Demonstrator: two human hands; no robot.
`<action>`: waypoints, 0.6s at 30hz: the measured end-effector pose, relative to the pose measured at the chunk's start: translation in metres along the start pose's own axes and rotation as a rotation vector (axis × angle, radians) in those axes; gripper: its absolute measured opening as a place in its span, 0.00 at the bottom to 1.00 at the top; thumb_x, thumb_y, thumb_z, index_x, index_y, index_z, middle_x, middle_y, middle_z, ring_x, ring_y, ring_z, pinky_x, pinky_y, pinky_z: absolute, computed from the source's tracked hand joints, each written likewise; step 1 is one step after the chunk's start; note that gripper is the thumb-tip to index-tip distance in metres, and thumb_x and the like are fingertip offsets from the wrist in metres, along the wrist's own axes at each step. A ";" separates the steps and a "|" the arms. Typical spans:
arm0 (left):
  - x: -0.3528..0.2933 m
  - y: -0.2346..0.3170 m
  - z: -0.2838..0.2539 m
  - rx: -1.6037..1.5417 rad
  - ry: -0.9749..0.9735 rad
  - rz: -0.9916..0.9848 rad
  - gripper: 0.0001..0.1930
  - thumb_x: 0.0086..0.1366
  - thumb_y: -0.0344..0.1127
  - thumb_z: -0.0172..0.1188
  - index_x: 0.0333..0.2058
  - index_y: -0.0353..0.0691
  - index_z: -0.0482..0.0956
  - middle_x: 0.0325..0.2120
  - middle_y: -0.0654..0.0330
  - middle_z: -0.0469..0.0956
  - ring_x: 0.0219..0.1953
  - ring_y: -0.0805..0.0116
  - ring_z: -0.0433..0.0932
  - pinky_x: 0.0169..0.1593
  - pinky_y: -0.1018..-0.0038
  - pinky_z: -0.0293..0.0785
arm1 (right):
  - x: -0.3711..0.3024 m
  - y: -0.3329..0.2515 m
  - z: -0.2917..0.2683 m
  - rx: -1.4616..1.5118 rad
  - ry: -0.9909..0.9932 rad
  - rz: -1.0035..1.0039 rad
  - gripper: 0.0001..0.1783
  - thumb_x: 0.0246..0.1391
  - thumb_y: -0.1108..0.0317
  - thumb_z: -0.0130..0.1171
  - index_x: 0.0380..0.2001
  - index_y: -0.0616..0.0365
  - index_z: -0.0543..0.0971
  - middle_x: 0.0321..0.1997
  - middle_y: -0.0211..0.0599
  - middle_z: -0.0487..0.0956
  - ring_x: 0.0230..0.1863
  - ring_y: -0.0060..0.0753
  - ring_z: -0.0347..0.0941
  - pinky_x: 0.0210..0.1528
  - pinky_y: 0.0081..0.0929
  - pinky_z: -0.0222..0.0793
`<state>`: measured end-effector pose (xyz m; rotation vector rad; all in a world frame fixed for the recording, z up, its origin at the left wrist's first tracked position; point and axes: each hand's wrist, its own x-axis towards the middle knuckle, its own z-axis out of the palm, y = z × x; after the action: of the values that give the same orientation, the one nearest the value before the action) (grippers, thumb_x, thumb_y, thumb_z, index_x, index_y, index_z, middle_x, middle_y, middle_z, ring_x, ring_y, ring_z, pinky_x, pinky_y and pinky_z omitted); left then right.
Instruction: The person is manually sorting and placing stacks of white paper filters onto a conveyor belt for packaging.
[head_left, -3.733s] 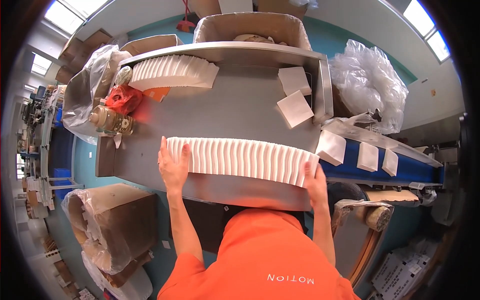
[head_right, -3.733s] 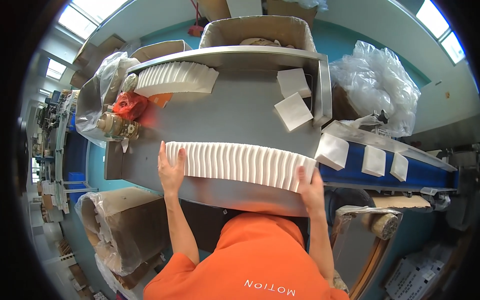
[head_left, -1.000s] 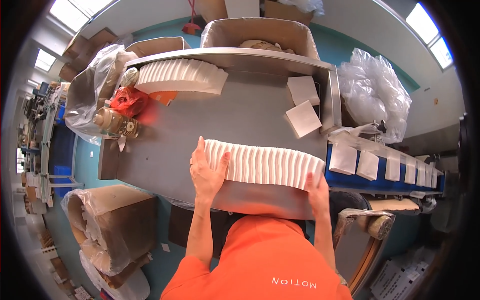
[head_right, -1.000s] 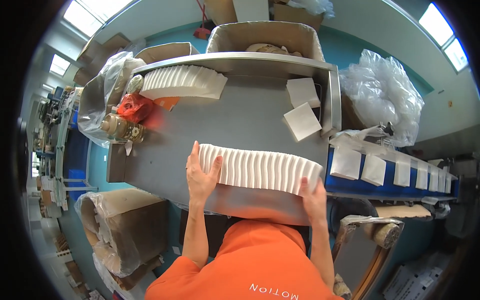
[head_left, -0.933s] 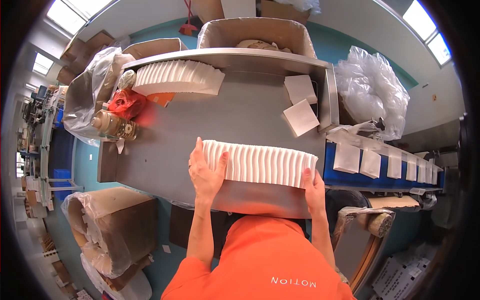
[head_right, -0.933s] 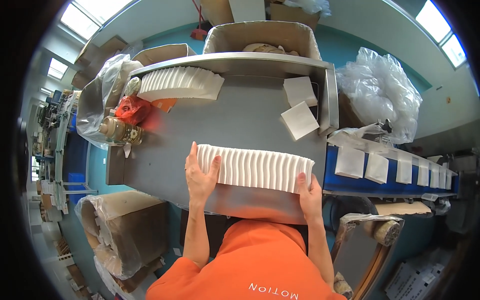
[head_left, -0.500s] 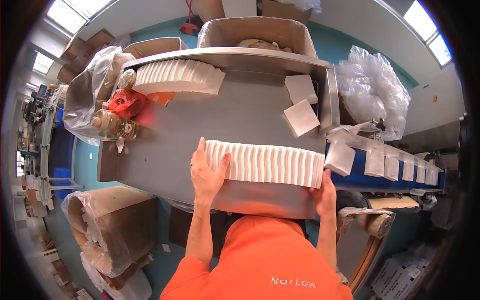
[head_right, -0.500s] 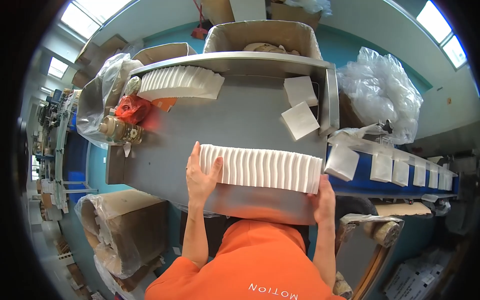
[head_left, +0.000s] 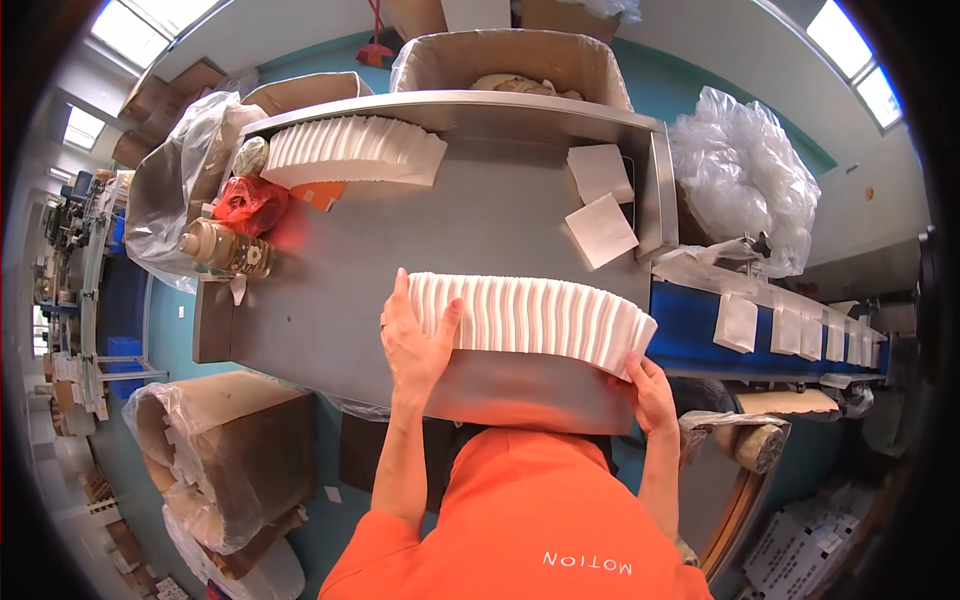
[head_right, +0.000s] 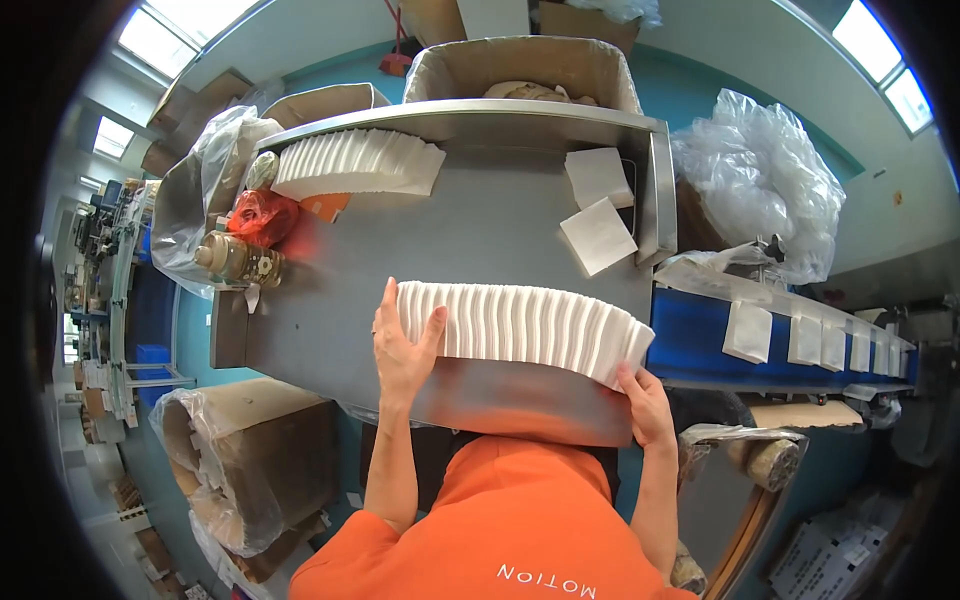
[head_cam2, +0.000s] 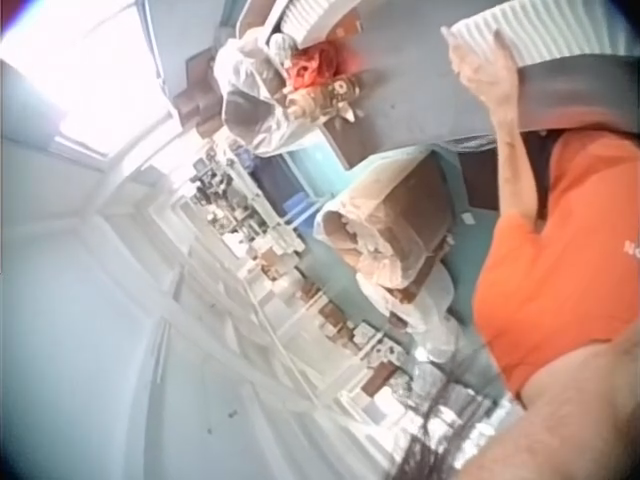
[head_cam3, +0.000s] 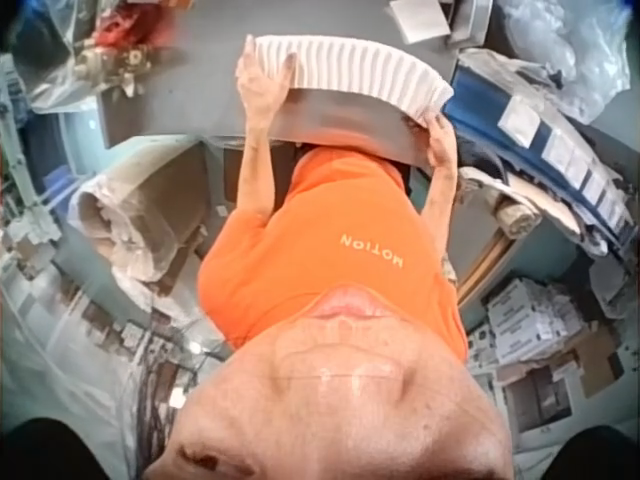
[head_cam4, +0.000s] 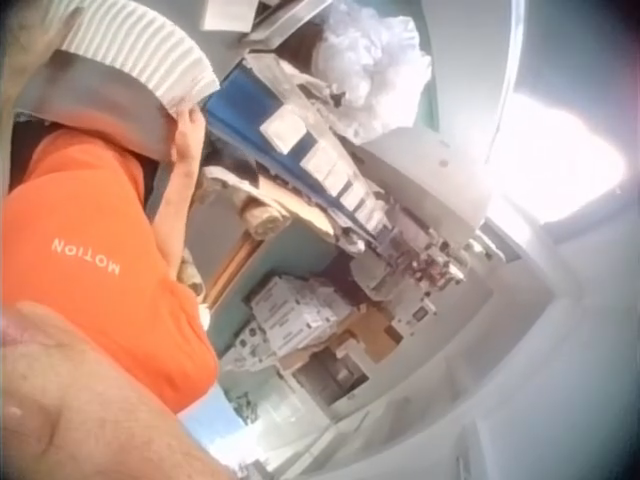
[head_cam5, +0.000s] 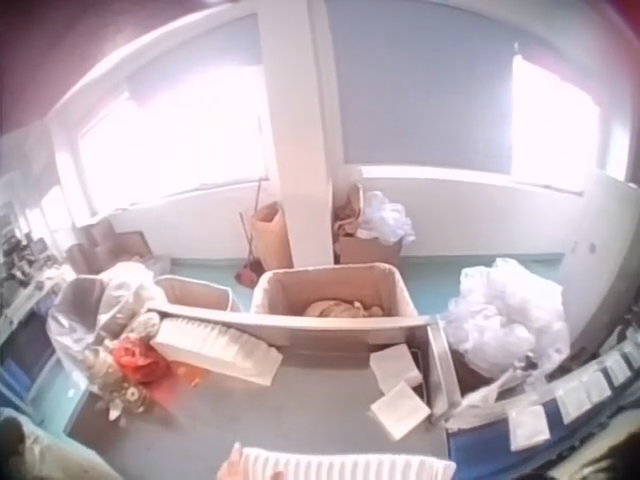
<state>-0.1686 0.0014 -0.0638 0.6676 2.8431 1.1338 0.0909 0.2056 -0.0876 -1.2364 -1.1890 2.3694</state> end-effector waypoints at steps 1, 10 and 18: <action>0.001 0.000 -0.002 -0.003 -0.002 0.009 0.45 0.60 0.59 0.62 0.64 0.32 0.58 0.53 0.40 0.70 0.56 0.41 0.68 0.59 0.53 0.64 | 0.001 -0.002 0.007 0.033 -0.028 0.004 0.18 0.66 0.61 0.52 0.47 0.67 0.76 0.41 0.36 0.80 0.41 0.26 0.77 0.46 0.25 0.74; 0.000 0.002 -0.002 -0.044 -0.052 0.026 0.44 0.60 0.58 0.63 0.63 0.30 0.59 0.53 0.40 0.70 0.56 0.43 0.68 0.59 0.54 0.63 | 0.012 0.007 -0.007 0.374 0.329 -0.202 0.18 0.64 0.62 0.55 0.50 0.64 0.74 0.45 0.40 0.79 0.45 0.29 0.76 0.46 0.28 0.73; -0.004 0.009 0.006 -0.050 -0.035 0.070 0.45 0.60 0.58 0.63 0.64 0.31 0.58 0.54 0.41 0.70 0.57 0.43 0.68 0.60 0.54 0.63 | 0.017 0.003 0.032 0.077 0.160 -0.091 0.24 0.64 0.53 0.55 0.51 0.63 0.76 0.43 0.31 0.80 0.40 0.25 0.75 0.45 0.23 0.71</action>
<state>-0.1604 0.0092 -0.0632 0.7819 2.7730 1.1855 0.0558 0.1942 -0.0900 -1.2910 -1.0709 2.1842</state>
